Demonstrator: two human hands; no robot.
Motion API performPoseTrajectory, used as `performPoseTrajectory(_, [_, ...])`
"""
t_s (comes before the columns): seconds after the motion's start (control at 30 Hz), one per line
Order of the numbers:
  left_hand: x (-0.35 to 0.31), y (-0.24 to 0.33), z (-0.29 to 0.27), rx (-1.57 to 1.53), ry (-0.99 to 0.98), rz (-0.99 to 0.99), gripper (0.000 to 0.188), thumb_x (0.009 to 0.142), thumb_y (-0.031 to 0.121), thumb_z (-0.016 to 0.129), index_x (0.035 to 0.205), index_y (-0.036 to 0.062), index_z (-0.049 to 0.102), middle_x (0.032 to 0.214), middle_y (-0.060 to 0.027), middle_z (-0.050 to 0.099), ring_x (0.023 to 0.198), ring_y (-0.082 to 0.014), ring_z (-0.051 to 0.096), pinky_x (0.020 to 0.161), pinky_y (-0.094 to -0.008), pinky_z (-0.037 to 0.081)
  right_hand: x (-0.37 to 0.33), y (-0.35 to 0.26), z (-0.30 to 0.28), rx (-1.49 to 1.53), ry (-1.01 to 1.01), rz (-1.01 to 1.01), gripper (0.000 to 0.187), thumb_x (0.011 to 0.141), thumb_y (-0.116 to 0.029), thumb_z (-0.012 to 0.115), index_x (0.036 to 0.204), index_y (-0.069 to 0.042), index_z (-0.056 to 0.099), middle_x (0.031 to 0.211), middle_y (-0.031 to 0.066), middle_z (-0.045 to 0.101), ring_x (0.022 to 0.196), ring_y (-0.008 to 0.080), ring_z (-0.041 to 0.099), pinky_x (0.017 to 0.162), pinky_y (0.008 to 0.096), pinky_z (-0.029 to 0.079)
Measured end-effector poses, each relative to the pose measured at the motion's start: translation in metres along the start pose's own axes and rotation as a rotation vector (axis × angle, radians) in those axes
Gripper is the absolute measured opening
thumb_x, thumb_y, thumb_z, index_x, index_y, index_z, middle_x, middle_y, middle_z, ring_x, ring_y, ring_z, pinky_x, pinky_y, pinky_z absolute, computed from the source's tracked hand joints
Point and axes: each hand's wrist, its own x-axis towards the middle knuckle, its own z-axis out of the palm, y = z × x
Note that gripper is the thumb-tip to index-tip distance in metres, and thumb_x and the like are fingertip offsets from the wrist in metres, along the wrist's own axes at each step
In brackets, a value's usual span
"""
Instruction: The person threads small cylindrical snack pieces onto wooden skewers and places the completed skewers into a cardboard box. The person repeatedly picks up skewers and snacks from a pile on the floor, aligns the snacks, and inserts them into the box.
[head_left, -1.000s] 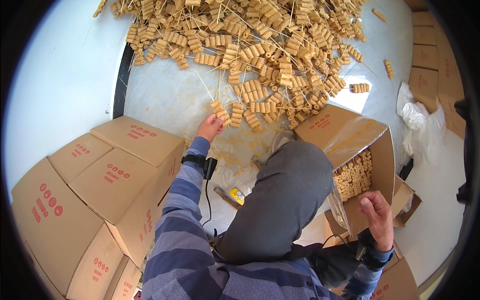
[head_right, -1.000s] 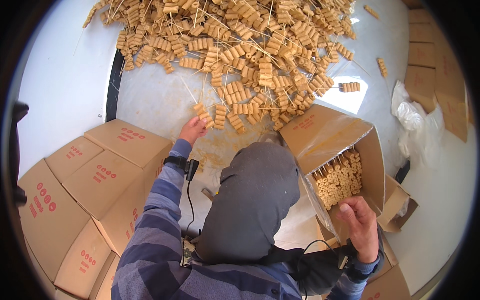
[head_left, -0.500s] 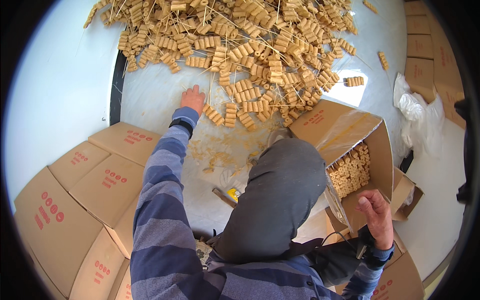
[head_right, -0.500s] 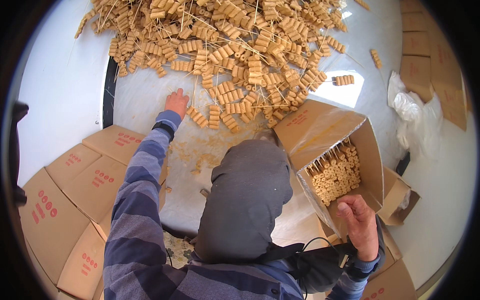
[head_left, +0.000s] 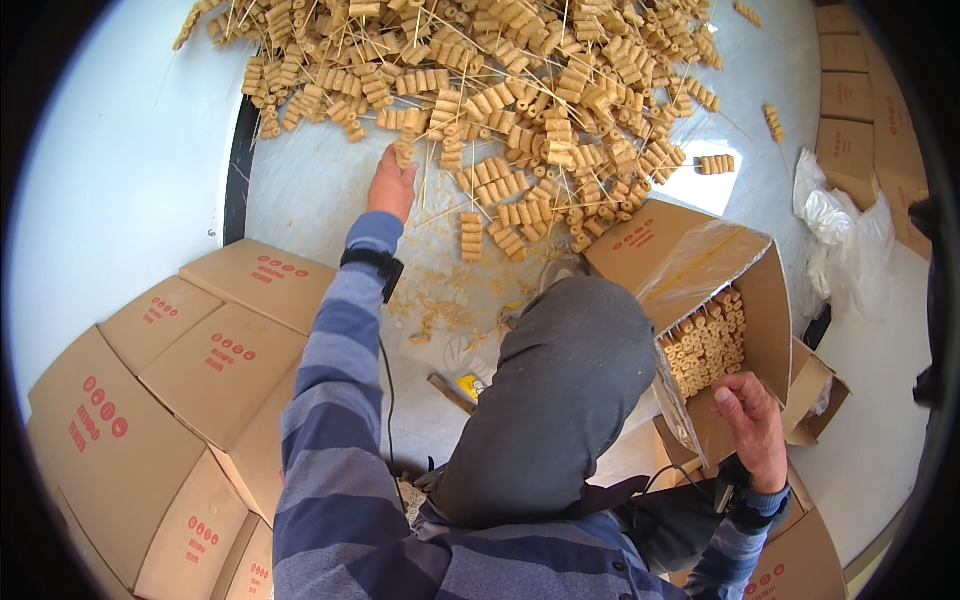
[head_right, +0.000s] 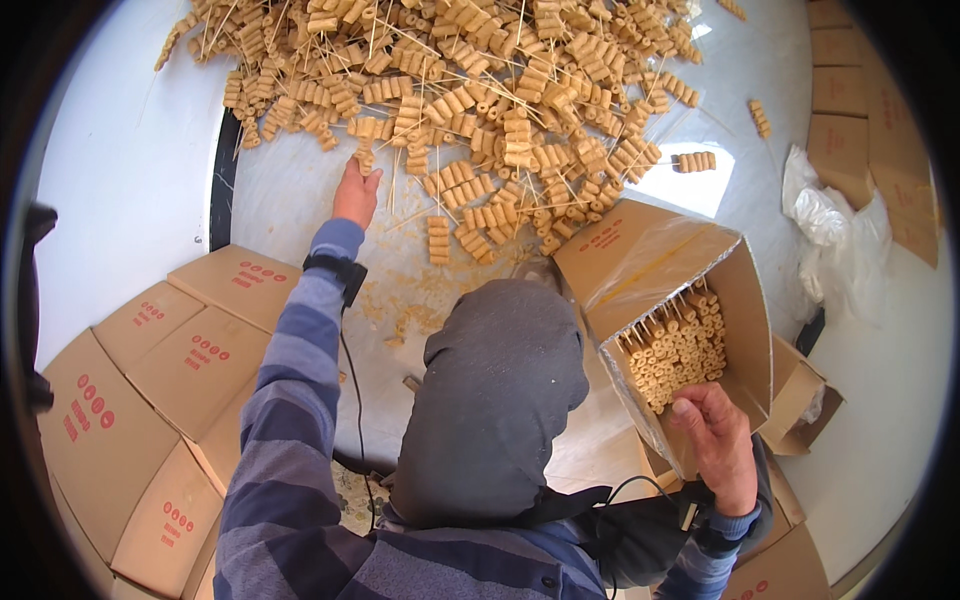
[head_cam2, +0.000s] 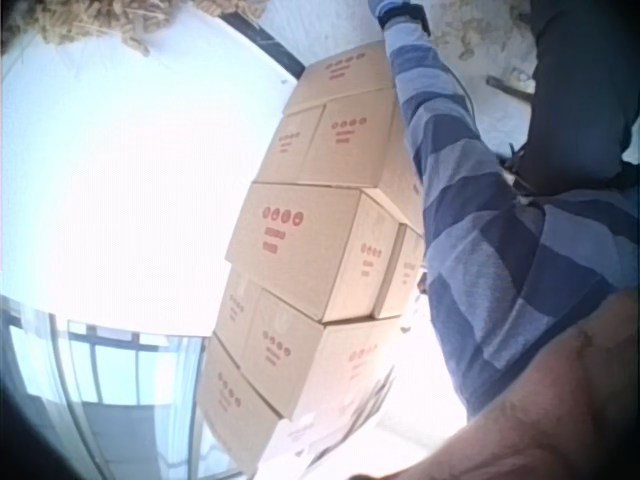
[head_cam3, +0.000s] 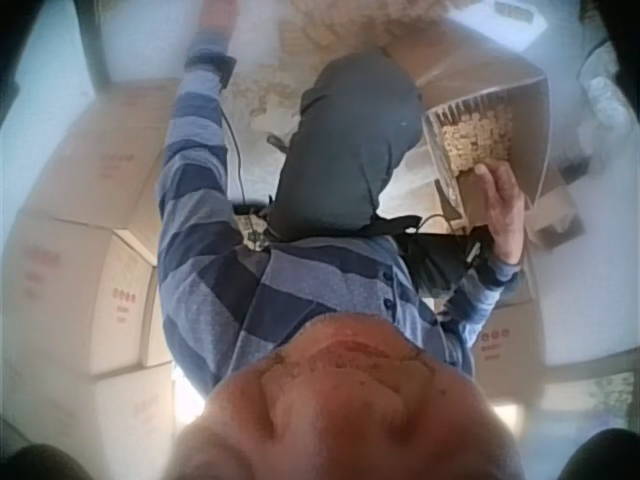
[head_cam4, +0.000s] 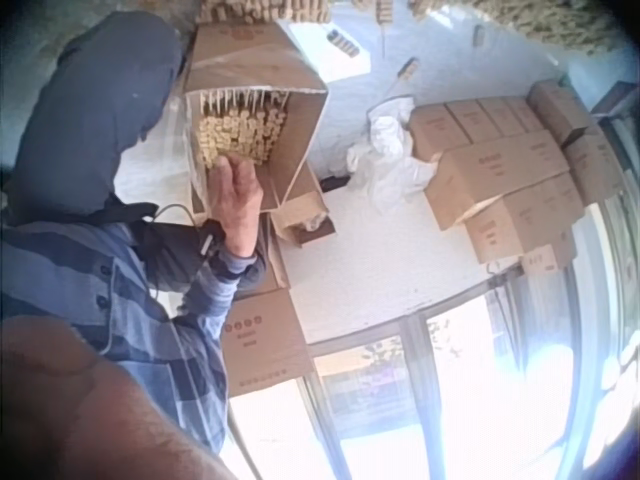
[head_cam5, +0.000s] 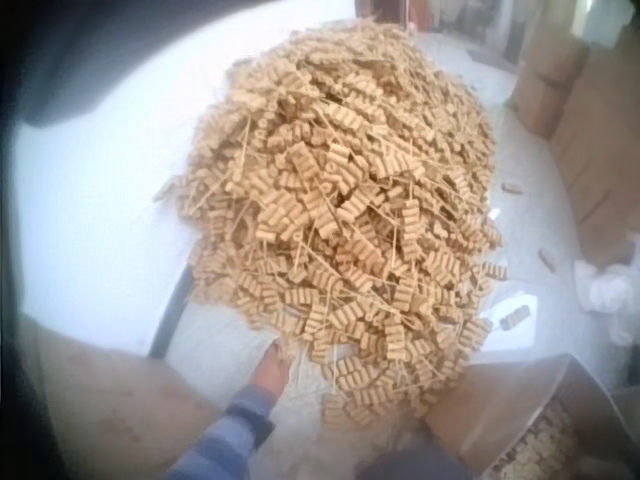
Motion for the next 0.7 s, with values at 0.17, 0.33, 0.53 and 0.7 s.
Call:
performPoseTrajectory(0.17, [0.041,-0.004,0.045,0.250,0.000,-0.049,0.062,0.087,0.036,0.074,0.135,0.0043,0.052,0.117,-0.0303,0.060,0.114,-0.0442,0.059,0.098,-0.0473,0.049,-0.010,0.003,-0.001,0.017,0.037,0.032,0.018,0.101,-0.016,0.063,0.103,0.002,0.062,0.084,0.0040,0.066,0.079,0.0116,0.062,0.075,0.0268,0.051])
performPoseTrajectory(0.33, [0.043,-0.030,0.066,0.360,-0.036,-0.094,0.040,0.086,0.035,0.072,0.110,0.0041,0.067,0.109,-0.0279,0.060,0.105,-0.0450,0.061,0.093,-0.0485,0.051,-0.010,0.006,-0.004,0.001,0.040,0.041,0.017,0.101,-0.016,0.063,0.103,0.001,0.062,0.083,0.0040,0.066,0.080,0.0123,0.063,0.076,0.0267,0.051])
performPoseTrajectory(0.53, [0.022,-0.064,0.078,0.277,-0.161,-0.094,0.038,0.088,0.036,0.068,0.098,-0.0010,0.066,0.088,-0.0246,0.068,0.091,-0.0416,0.068,0.084,-0.0476,0.054,-0.010,0.010,-0.004,0.000,0.008,0.012,0.018,0.101,-0.017,0.063,0.103,0.001,0.063,0.083,0.0029,0.065,0.078,0.0111,0.061,0.075,0.0263,0.050])
performPoseTrajectory(0.7, [0.023,-0.043,0.082,-0.049,-0.043,-0.205,0.048,0.086,0.040,0.073,0.104,-0.0024,0.062,0.093,-0.0212,0.070,0.094,-0.0352,0.070,0.086,-0.0450,0.054,-0.023,0.020,-0.005,0.008,0.030,0.044,0.019,0.102,-0.018,0.063,0.105,0.001,0.063,0.084,0.0015,0.064,0.080,0.0100,0.060,0.076,0.0259,0.049])
